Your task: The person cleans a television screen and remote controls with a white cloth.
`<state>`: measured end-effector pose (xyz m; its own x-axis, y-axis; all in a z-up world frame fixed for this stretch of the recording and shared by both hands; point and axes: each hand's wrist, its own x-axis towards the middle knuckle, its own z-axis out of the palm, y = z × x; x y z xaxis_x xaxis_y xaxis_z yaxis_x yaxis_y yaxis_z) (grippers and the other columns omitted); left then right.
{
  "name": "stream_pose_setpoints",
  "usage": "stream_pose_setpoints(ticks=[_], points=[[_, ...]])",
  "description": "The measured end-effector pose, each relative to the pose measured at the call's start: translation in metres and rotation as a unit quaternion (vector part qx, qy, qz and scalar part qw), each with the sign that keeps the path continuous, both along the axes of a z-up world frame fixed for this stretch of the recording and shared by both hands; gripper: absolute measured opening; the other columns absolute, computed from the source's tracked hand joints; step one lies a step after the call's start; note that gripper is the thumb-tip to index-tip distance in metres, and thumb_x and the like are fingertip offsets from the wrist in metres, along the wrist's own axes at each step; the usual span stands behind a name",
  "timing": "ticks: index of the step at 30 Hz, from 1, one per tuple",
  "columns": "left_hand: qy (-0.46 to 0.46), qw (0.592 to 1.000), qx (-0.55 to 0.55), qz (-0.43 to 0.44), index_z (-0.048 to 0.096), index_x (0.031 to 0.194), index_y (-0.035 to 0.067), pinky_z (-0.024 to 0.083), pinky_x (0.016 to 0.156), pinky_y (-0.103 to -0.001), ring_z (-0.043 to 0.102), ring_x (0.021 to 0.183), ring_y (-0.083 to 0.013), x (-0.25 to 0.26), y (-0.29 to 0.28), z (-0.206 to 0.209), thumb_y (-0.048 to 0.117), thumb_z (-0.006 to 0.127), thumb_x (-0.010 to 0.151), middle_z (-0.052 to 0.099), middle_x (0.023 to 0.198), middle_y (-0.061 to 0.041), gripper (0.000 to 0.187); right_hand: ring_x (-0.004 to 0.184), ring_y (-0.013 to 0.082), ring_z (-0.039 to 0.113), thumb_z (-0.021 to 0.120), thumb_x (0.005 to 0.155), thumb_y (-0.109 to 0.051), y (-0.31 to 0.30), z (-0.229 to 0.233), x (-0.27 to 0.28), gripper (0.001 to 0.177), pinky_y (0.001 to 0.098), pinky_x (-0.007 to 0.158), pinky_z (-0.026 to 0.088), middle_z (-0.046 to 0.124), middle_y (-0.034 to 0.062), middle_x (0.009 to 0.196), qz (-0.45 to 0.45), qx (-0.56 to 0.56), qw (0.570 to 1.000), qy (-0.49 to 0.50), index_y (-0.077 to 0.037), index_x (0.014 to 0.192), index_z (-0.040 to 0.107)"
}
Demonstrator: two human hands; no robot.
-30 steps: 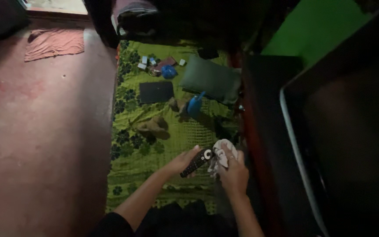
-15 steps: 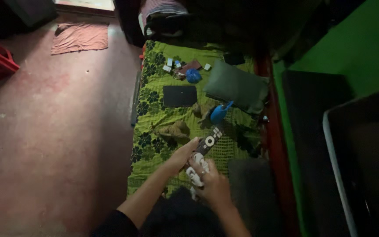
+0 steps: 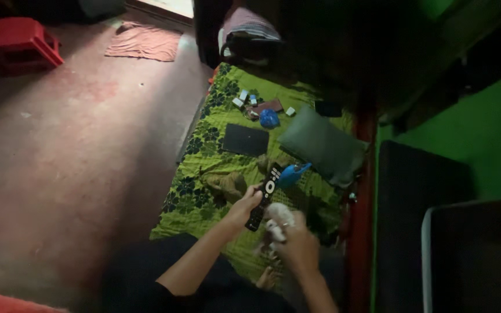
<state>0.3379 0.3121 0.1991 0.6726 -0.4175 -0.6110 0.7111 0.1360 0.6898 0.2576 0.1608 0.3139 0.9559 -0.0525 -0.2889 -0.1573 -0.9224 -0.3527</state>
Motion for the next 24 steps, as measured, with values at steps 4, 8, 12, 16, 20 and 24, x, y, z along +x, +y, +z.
stream_pose_setpoints(ticks=[4,8,12,16,20,24], points=[[-0.111,0.994,-0.011,0.012,0.039,0.159,0.017,0.036,0.105,-0.034,0.039,0.14,-0.0194,0.004,-0.038,-0.027,0.051,0.05,0.109,0.041,0.16,-0.004,0.061,0.078,0.0272,0.073,0.076,0.079,-0.015,-0.043,-0.005,0.006,0.059,0.0402,0.07,0.061,0.06,0.0031,0.124,-0.023,0.066,0.997,-0.017,-0.039,0.132,0.065],[-0.005,0.995,-0.054,0.082,0.026,0.16,0.024,0.048,0.105,-0.041,0.046,0.139,-0.0258,0.01,-0.067,-0.038,0.047,0.054,0.105,0.04,0.156,-0.006,0.066,0.082,0.0308,0.071,0.079,0.079,-0.018,-0.063,-0.004,0.01,0.058,0.0428,0.07,0.059,0.057,0.0059,0.132,0.112,0.022,0.993,-0.009,-0.04,0.132,0.068],[-0.049,0.98,-0.142,0.127,0.043,0.148,0.019,0.052,0.076,-0.039,0.06,0.099,-0.0235,0.0,-0.085,-0.03,0.042,0.049,0.104,0.063,0.121,-0.01,0.051,0.076,0.0257,0.075,0.077,0.077,-0.016,-0.094,0.006,0.019,0.054,0.0393,0.07,0.06,0.064,0.0023,0.122,0.045,0.071,0.996,-0.014,-0.038,0.125,0.07],[-0.078,0.973,-0.164,0.143,0.046,0.15,0.018,0.043,0.057,-0.033,0.05,0.074,-0.0163,-0.011,-0.102,-0.03,0.043,0.05,0.109,0.058,0.099,-0.005,0.048,0.075,0.0298,0.071,0.079,0.077,-0.015,-0.106,0.001,0.007,0.06,0.0429,0.065,0.057,0.062,0.0082,0.116,0.214,0.055,0.974,-0.044,-0.037,0.132,0.072],[-0.108,0.978,-0.088,0.158,0.038,0.153,0.015,0.047,0.093,-0.032,0.058,0.112,-0.0121,-0.007,-0.115,-0.054,0.045,0.049,0.107,0.058,0.13,-0.001,0.055,0.072,0.0273,0.072,0.074,0.086,-0.016,-0.125,-0.001,0.031,0.045,0.0403,0.065,0.059,0.063,0.0055,0.121,0.134,0.022,0.99,-0.044,-0.035,0.127,0.071],[-0.144,0.966,-0.153,0.151,0.042,0.16,-0.004,0.039,0.109,-0.049,0.054,0.131,-0.0412,-0.017,-0.115,-0.068,0.066,0.04,0.108,0.046,0.149,-0.034,0.087,0.073,0.0294,0.07,0.08,0.075,-0.014,-0.118,-0.01,0.023,0.055,0.0427,0.063,0.057,0.062,0.0104,0.12,0.199,0.093,0.969,-0.115,-0.031,0.126,0.073]])
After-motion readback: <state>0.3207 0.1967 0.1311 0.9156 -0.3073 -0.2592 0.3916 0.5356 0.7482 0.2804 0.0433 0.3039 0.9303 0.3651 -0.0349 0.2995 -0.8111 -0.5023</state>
